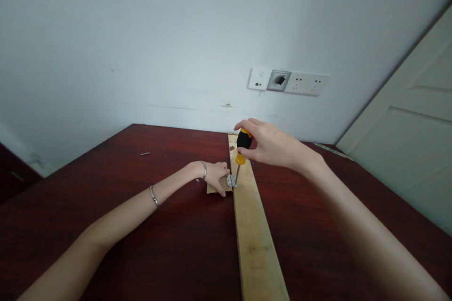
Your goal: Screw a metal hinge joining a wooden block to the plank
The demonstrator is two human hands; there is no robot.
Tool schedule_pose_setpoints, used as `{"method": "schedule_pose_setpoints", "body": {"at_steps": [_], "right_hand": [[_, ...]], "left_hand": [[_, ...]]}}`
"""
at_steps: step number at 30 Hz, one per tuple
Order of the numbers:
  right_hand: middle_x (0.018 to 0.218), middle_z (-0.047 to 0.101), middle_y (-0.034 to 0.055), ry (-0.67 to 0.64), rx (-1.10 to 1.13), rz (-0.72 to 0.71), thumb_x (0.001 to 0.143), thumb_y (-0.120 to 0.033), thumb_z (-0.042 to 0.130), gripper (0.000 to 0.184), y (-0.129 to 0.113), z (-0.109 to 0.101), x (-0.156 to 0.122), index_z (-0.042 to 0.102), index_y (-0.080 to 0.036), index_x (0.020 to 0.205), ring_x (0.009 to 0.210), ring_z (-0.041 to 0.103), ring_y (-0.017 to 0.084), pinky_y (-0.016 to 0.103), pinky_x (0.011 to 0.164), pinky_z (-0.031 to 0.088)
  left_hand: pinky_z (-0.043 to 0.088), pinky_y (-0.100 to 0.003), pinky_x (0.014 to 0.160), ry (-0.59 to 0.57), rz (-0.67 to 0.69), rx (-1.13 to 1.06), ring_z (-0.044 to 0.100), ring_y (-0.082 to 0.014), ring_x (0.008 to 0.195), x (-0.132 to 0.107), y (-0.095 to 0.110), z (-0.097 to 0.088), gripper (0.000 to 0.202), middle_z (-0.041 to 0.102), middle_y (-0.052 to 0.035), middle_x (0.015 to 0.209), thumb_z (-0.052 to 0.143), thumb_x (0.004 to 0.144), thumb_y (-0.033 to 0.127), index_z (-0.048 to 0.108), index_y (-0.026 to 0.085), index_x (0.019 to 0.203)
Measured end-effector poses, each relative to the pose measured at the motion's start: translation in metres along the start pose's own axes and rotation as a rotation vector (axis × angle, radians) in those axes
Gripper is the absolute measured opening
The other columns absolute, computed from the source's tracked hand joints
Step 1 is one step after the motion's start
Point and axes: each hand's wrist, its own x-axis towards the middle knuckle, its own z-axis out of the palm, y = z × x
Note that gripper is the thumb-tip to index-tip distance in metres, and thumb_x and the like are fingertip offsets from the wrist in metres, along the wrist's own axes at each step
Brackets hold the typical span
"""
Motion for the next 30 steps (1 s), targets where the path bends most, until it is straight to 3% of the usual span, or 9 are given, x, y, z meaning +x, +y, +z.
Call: {"method": "schedule_pose_setpoints", "body": {"at_steps": [3, 10, 15, 19, 22, 25, 30], "right_hand": [[0.094, 0.063, 0.0079, 0.009, -0.021, 0.008, 0.083, -0.034, 0.061, 0.032, 0.000, 0.000, -0.001, 0.056, -0.018, 0.111, 0.074, 0.059, 0.018, 0.030, 0.067, 0.043], [0.091, 0.065, 0.0084, 0.085, 0.057, 0.042, 0.079, -0.025, 0.064, 0.048, 0.001, -0.004, -0.003, 0.049, -0.012, 0.123, 0.076, 0.059, 0.019, 0.029, 0.069, 0.045], [0.086, 0.065, 0.0058, 0.199, 0.064, 0.032, 0.077, -0.025, 0.065, 0.049, 0.003, -0.014, -0.006, 0.051, -0.013, 0.123, 0.073, 0.059, 0.018, 0.031, 0.069, 0.047], [0.079, 0.063, 0.0031, 0.392, 0.082, 0.062, 0.075, -0.029, 0.069, 0.051, 0.013, -0.018, -0.014, 0.054, -0.017, 0.122, 0.069, 0.060, 0.019, 0.033, 0.066, 0.050], [0.081, 0.064, 0.0025, 0.538, 0.166, 0.081, 0.074, -0.031, 0.070, 0.052, 0.023, -0.015, -0.022, 0.054, -0.021, 0.123, 0.069, 0.060, 0.018, 0.033, 0.064, 0.052], [0.088, 0.064, 0.0039, 0.641, 0.286, 0.133, 0.074, -0.034, 0.070, 0.054, 0.031, -0.011, -0.030, 0.055, -0.022, 0.124, 0.073, 0.061, 0.018, 0.029, 0.053, 0.052], [0.096, 0.064, 0.0055, 0.685, 0.488, 0.186, 0.072, -0.035, 0.071, 0.055, 0.037, -0.005, -0.040, 0.056, -0.025, 0.124, 0.077, 0.061, 0.019, 0.024, 0.040, 0.050]], "left_hand": [[0.043, -0.034, 0.091, 0.011, 0.000, 0.000, 0.047, -0.0301, 0.108, 0.001, -0.001, 0.001, 0.076, 0.048, -0.0137, 0.118, 0.061, 0.063, 0.066, 0.054, 0.012, 0.115], [0.043, -0.034, 0.089, 0.036, 0.012, -0.012, 0.049, -0.0303, 0.104, 0.003, -0.003, 0.003, 0.074, 0.050, -0.0149, 0.114, 0.065, 0.061, 0.062, 0.056, 0.010, 0.113], [0.043, -0.035, 0.090, 0.045, 0.007, -0.010, 0.049, -0.0302, 0.105, 0.002, -0.002, 0.003, 0.080, 0.050, -0.0153, 0.117, 0.068, 0.061, 0.060, 0.053, 0.009, 0.120], [0.042, -0.035, 0.092, 0.094, 0.035, 0.002, 0.046, -0.0302, 0.109, -0.001, -0.004, 0.002, 0.085, 0.050, -0.0140, 0.122, 0.071, 0.062, 0.060, 0.048, 0.013, 0.128], [0.042, -0.033, 0.092, 0.243, 0.136, -0.014, 0.045, -0.0276, 0.110, -0.001, -0.005, 0.000, 0.072, 0.052, -0.0113, 0.120, 0.072, 0.067, 0.057, 0.053, 0.016, 0.123], [0.043, -0.029, 0.090, 0.375, 0.227, -0.040, 0.049, -0.0241, 0.106, 0.002, -0.004, 0.001, 0.044, 0.058, -0.0094, 0.110, 0.071, 0.076, 0.044, 0.063, 0.016, 0.109], [0.043, -0.025, 0.084, 0.465, 0.321, -0.081, 0.056, -0.0185, 0.093, 0.012, -0.001, 0.010, 0.011, 0.065, -0.0056, 0.094, 0.071, 0.079, 0.025, 0.070, 0.017, 0.086]]}}
